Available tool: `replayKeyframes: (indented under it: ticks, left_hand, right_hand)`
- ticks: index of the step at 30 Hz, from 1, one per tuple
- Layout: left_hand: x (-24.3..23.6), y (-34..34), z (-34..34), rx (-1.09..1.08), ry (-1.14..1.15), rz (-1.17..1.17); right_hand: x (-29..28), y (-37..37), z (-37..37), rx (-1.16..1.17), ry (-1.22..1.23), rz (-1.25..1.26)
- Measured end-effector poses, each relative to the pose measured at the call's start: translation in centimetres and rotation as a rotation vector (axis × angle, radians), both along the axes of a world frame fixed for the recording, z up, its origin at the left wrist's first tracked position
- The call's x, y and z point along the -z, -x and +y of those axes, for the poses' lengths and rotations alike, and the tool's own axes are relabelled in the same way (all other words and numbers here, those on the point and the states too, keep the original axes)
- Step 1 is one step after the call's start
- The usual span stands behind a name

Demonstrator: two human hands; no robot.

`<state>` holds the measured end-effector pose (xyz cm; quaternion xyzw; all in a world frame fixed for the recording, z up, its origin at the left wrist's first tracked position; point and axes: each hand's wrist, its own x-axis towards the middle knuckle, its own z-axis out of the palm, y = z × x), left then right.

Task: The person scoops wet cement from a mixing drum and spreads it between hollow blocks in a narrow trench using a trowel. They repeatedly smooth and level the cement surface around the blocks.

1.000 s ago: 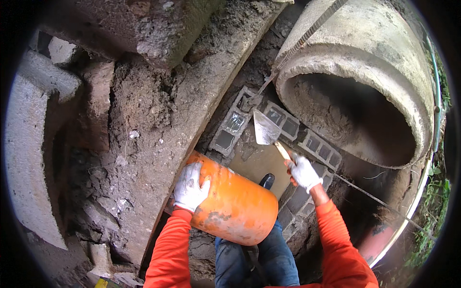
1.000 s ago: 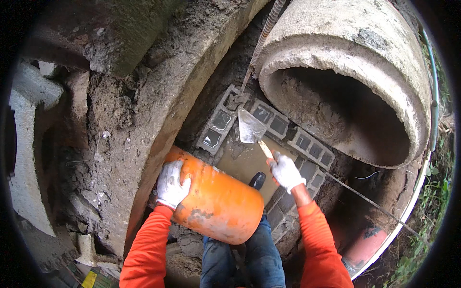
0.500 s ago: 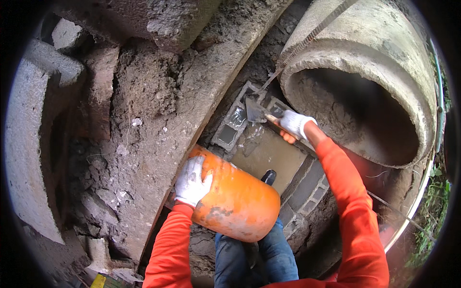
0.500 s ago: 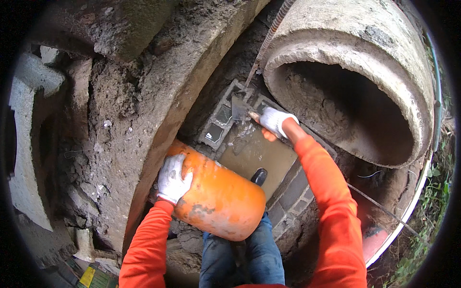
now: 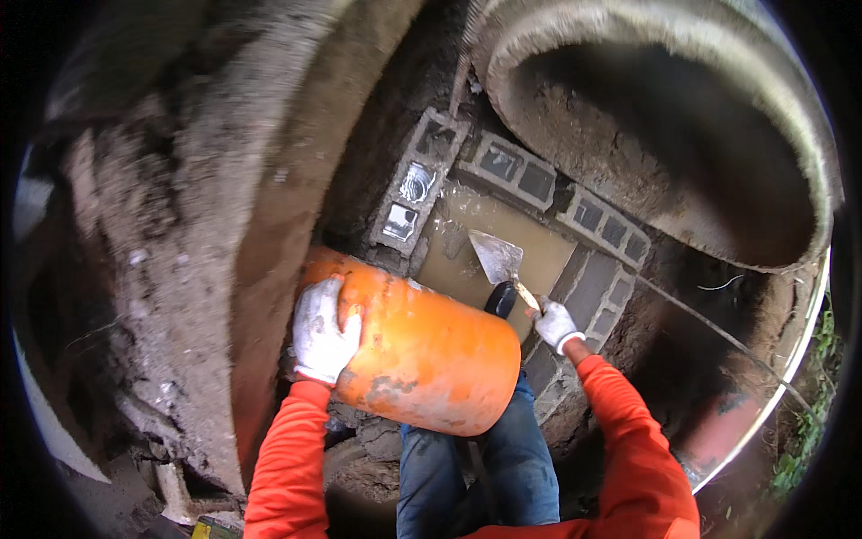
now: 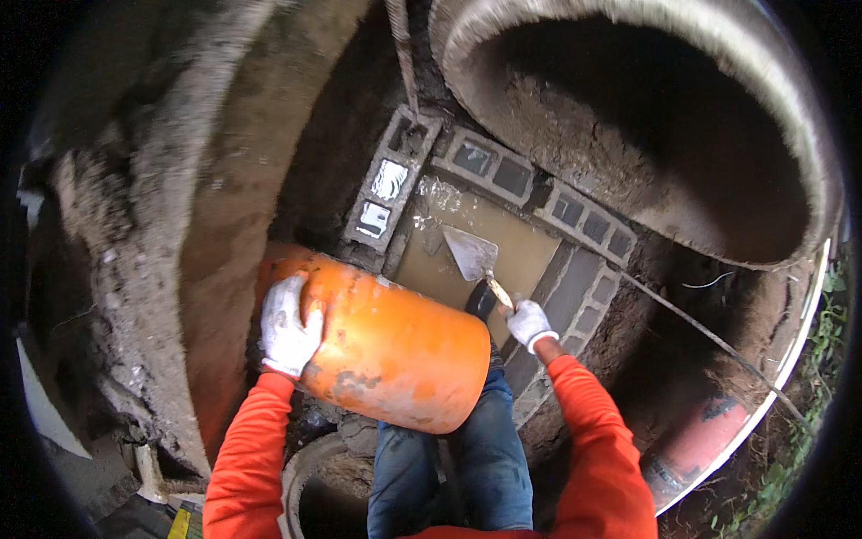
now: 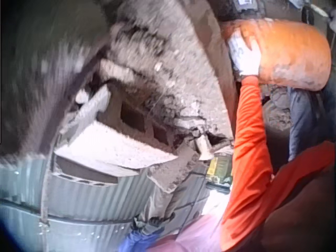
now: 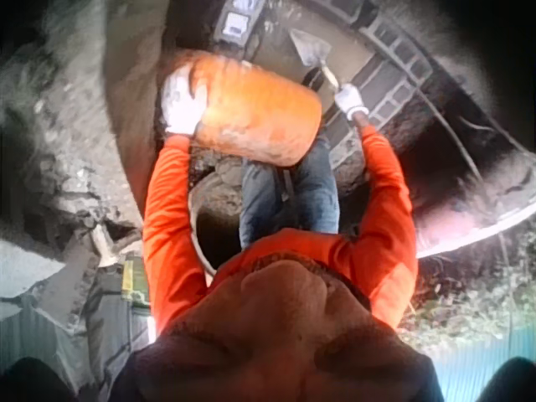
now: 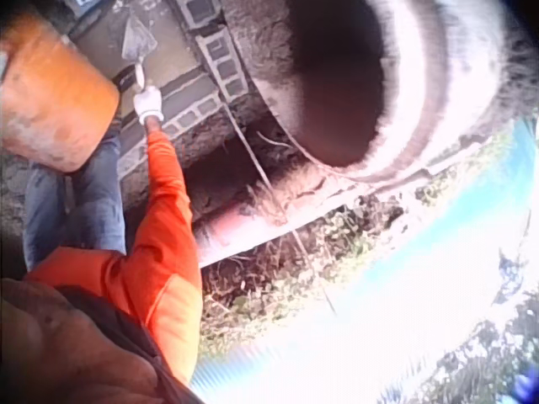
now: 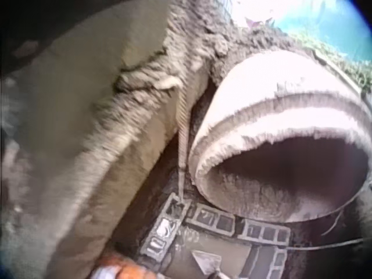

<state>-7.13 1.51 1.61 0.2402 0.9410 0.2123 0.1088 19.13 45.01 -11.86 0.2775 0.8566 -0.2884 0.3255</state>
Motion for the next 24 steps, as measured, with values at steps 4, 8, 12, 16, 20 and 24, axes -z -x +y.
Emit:
replayKeyframes:
  ticks: [4, 8, 12, 16, 20, 24]
  left_hand:
    - [-0.6, -0.3, -1.2, 0.028, 0.078, 0.047]
    - [-0.4, -0.4, 0.3, 0.032, 0.093, 0.039]
    - [-0.3, -0.9, -0.8, -0.004, 0.105, -0.018]
    - [-0.2, -1.0, -0.6, -0.036, 0.130, -0.049]
    - [0.2, -1.1, -0.3, -0.027, 0.130, -0.050]
    - [0.0, -1.2, -0.8, -0.015, 0.135, -0.030]
  right_hand:
    - [11.1, -3.0, -5.5, 0.192, 0.025, -0.280]
    - [20.7, -8.0, -7.7, 0.356, 0.034, -0.163]
    - [25.0, -8.3, -10.1, 0.409, 0.102, -0.098]
    - [28.3, -6.3, -11.5, 0.385, 0.103, -0.028]
    - [30.4, -6.1, -12.2, 0.437, 0.105, 0.095]
    - [30.6, -3.6, -13.4, 0.475, 0.095, 0.134]
